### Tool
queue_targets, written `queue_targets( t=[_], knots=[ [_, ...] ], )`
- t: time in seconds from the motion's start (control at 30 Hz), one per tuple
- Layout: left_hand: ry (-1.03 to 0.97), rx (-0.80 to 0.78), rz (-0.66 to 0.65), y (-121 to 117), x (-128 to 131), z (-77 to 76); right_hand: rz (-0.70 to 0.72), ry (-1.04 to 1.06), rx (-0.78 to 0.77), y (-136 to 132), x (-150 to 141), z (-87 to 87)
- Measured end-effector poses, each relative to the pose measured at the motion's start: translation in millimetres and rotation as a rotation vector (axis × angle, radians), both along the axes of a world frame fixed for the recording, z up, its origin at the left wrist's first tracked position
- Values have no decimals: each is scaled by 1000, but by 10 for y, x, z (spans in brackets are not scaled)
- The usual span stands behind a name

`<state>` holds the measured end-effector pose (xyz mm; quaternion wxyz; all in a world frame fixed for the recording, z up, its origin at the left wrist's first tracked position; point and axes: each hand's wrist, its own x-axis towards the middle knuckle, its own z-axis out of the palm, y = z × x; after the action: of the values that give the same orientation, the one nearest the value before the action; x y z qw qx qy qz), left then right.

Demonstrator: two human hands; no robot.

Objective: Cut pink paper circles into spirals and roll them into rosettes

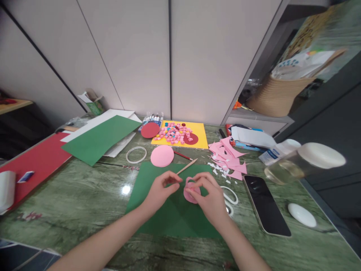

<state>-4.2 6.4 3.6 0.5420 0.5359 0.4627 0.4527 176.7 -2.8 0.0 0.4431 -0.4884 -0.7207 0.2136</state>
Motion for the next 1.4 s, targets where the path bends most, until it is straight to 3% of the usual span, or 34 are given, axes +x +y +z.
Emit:
queue_targets(
  t=[0.17, 0.3, 0.53, 0.73, 0.83, 0.97, 1.17, 1.4],
  knots=[
    [-231, -104, -167, -39, 43, -15, 68, 15, -48, -30, -46, 14],
    [-251, -161, -230, -52, 54, -9, 77, 22, -54, -33, -55, 17],
    [-313, -176, -118, -30, 37, 29, 97, 55, -35, -22, -39, 24],
    [-477, -207, 33, 43, 34, -70, 252, 109, -118, -62, -46, 47],
    [-484, -220, 87, 63, 36, -107, 308, 257, -186, -64, -29, 47],
    [-396, -243, 60, 51, 40, -90, 376, 632, -288, -19, 27, 48],
    [-270, -279, 8, 28, 37, -11, 344, 1165, -470, 35, 102, 153],
    [-154, -249, -241, 7, 52, -46, 277, 1231, -528, 40, 106, 187]
  ],
)
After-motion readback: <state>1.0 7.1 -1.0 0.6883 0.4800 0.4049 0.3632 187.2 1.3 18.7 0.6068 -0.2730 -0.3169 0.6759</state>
